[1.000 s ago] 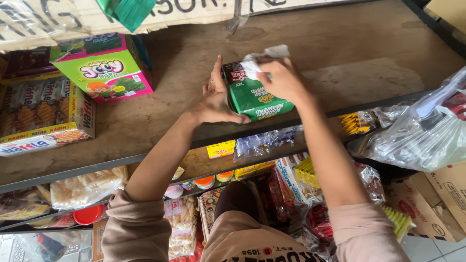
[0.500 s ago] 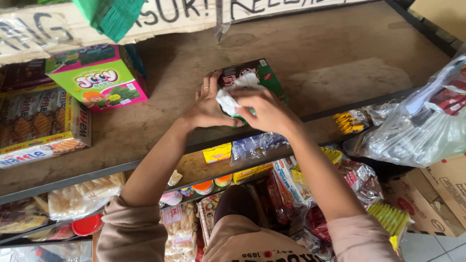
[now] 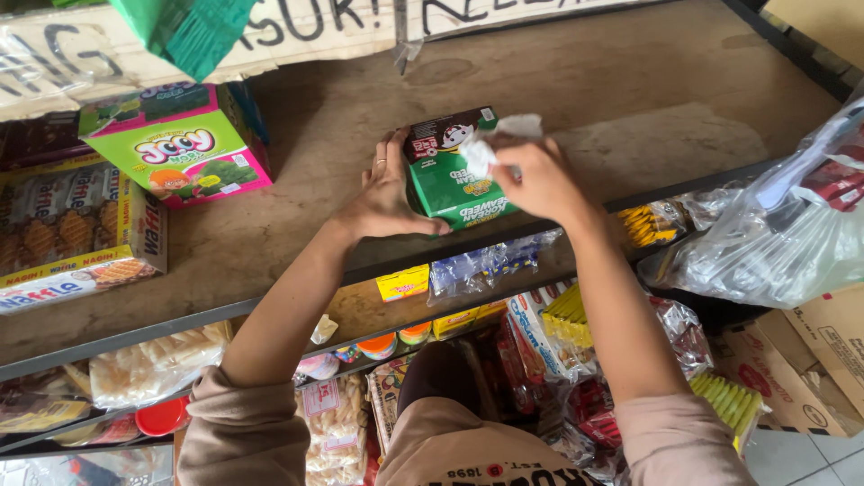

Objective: The person wipes the surfaces of several snack boxes on a store shelf using a white cloth. They handle a blue Slat Olat box, a green and pink Jocy box, and a green Korean Seaweed box, cleaning each one before placing it back on the shelf.

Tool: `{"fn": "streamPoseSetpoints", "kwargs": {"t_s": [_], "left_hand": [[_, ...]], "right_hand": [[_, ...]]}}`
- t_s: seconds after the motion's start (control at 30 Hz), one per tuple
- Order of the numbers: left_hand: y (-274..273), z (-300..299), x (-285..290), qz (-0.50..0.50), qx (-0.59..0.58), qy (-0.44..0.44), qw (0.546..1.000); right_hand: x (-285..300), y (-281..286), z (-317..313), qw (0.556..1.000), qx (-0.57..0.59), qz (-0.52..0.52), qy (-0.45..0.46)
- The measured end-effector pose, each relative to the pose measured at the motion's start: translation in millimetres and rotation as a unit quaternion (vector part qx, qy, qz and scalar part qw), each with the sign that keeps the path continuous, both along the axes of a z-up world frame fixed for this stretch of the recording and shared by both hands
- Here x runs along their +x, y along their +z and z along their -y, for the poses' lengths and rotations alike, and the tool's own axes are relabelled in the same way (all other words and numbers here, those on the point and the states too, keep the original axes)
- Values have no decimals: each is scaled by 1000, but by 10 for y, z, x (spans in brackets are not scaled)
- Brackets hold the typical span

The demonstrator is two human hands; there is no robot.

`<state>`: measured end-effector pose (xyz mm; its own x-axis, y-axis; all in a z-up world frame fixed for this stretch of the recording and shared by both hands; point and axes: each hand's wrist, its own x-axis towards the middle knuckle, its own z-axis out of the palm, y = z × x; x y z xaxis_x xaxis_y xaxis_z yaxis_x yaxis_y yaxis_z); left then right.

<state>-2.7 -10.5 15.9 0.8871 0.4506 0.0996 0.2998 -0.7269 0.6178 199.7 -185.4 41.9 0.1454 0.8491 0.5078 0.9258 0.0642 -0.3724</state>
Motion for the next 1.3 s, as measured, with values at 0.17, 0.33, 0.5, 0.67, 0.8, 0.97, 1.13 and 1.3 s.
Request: {"fn": "streamPoseSetpoints", "kwargs": {"t_s": [0.17, 0.33, 0.5, 0.67, 0.8, 0.97, 1.13, 1.3], "left_hand": [[-19, -13, 12, -2, -24, -3, 1000], [-69, -41, 15, -1, -34, -4, 999], [-128, -124, 21, -11, 21, -39, 999], [-166, -160, 42, -11, 20, -29, 999], [-128, -121, 46, 10, 20, -19, 1000], [-50, -53, 11, 18, 13, -23, 999], [-41, -54, 8, 17, 22, -27, 999], [-69, -68, 10, 20, 43, -32, 998]], "right_hand": [[87, 15, -396, 999, -3, 18, -40], [-216, 8, -711, 999, -23, -36, 1], [-470, 82, -594, 986, 12, 6, 169], [-425, 67, -165, 967, 35, 9, 251], [-229, 9, 125, 955, 71, 71, 280], [94, -20, 414, 957, 123, 143, 220], [210, -76, 471, 958, 128, 180, 185], [79, -116, 373, 950, 136, 206, 191]]}}
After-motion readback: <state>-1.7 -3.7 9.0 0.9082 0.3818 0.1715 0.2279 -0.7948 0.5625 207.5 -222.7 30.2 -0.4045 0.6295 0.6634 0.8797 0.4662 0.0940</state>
